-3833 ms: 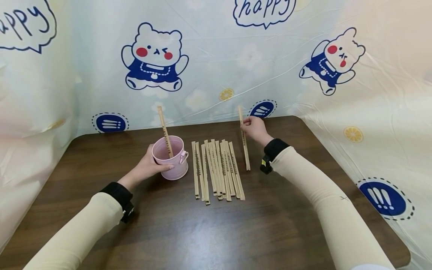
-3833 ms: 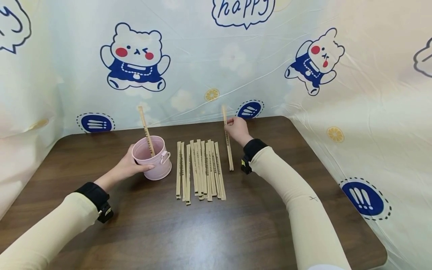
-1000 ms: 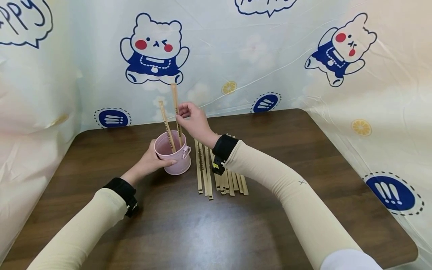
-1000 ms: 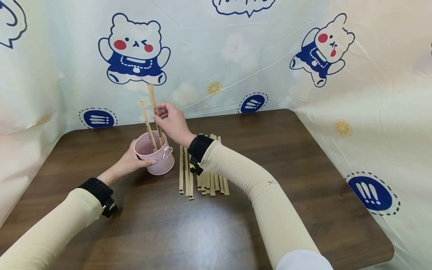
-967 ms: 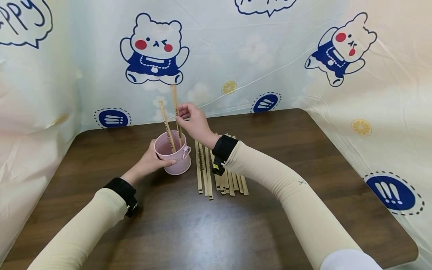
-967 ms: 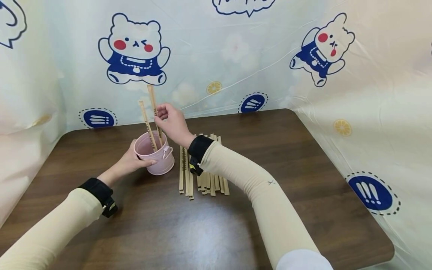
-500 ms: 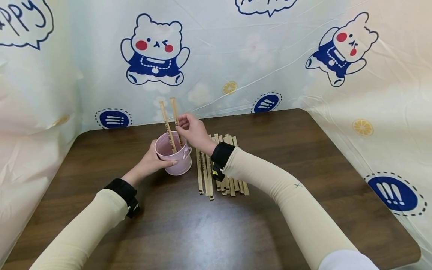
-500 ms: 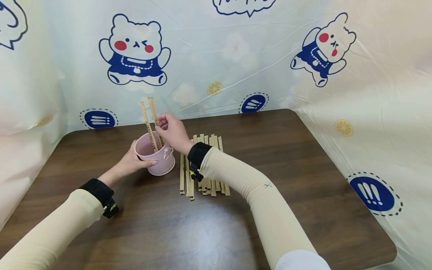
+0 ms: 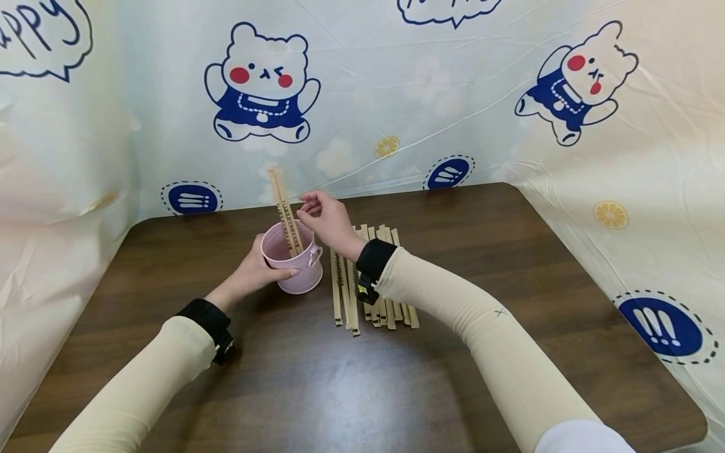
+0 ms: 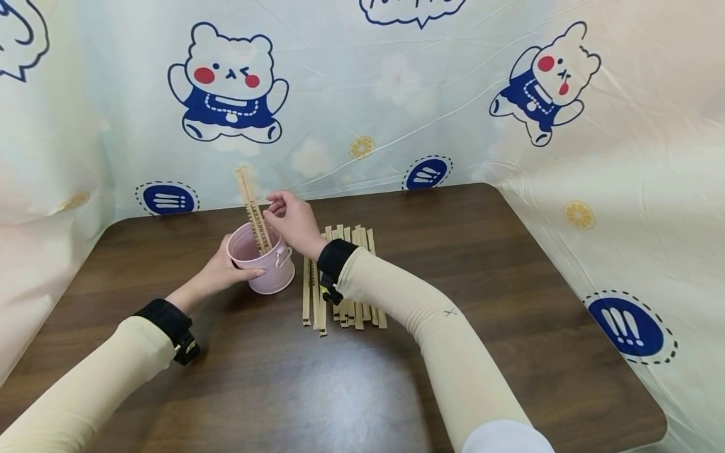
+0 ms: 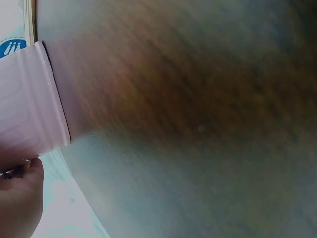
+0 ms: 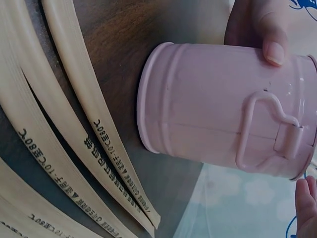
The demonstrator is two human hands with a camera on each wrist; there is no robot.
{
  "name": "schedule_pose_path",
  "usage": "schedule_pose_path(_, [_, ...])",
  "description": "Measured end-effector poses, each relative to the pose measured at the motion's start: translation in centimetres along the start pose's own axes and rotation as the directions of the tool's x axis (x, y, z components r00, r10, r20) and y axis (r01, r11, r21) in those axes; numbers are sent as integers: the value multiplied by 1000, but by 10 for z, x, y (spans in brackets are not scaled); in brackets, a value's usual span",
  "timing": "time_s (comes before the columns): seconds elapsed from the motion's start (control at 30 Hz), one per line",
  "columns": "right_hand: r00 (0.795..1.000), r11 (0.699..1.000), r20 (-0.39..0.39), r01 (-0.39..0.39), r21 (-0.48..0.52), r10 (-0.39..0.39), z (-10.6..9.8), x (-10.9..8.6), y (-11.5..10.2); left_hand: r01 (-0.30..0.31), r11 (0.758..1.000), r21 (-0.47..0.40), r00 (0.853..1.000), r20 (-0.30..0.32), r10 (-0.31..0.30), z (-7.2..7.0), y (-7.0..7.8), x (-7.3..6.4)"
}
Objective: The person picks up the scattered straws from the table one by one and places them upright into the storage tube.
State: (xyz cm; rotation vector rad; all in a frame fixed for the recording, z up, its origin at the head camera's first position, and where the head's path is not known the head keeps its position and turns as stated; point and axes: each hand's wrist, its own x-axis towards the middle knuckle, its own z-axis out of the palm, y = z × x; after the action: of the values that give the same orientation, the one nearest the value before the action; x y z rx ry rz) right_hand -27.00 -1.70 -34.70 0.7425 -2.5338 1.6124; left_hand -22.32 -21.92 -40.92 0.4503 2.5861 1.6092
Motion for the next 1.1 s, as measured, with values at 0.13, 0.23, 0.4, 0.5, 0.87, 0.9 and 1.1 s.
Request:
schedule_pose_path(0.13, [1000,1000,-29,4,-2,-4,-5,1,-1,14,1000,-1,1000,4,-14,0,1,-1])
schedule_pose_path(0.23, [999,1000,-34,0,-1,0,-9,2,0,11,1000,-7,1000,5,-11,0,1,-1])
schedule_pose_path(0.4, [999,1000,-37,-25,-4,24,-19,2,7,5,1000,-6,1000,5,-5,0,2,-1])
schedule_pose_path(0.5, [998,999,-46,-47,-12,46,-27,3,14,6,1000,-11,1000,8,-6,1,2,-2])
schedule_pose_path(0.87, [983,988,-106,-152,-35,148,-61,3,44,-14,1000,-17,1000,-11,14,2,-1,-1])
schedule_pose_path(0.9, [982,987,-110,-157,-41,152,-64,2,47,-16,1000,-14,1000,-10,16,2,-1,-2])
schedule_pose_path(1.1, [978,981,-125,-179,-80,168,-80,-7,67,5,1000,-6,1000,-4,-5,1,-1,-1])
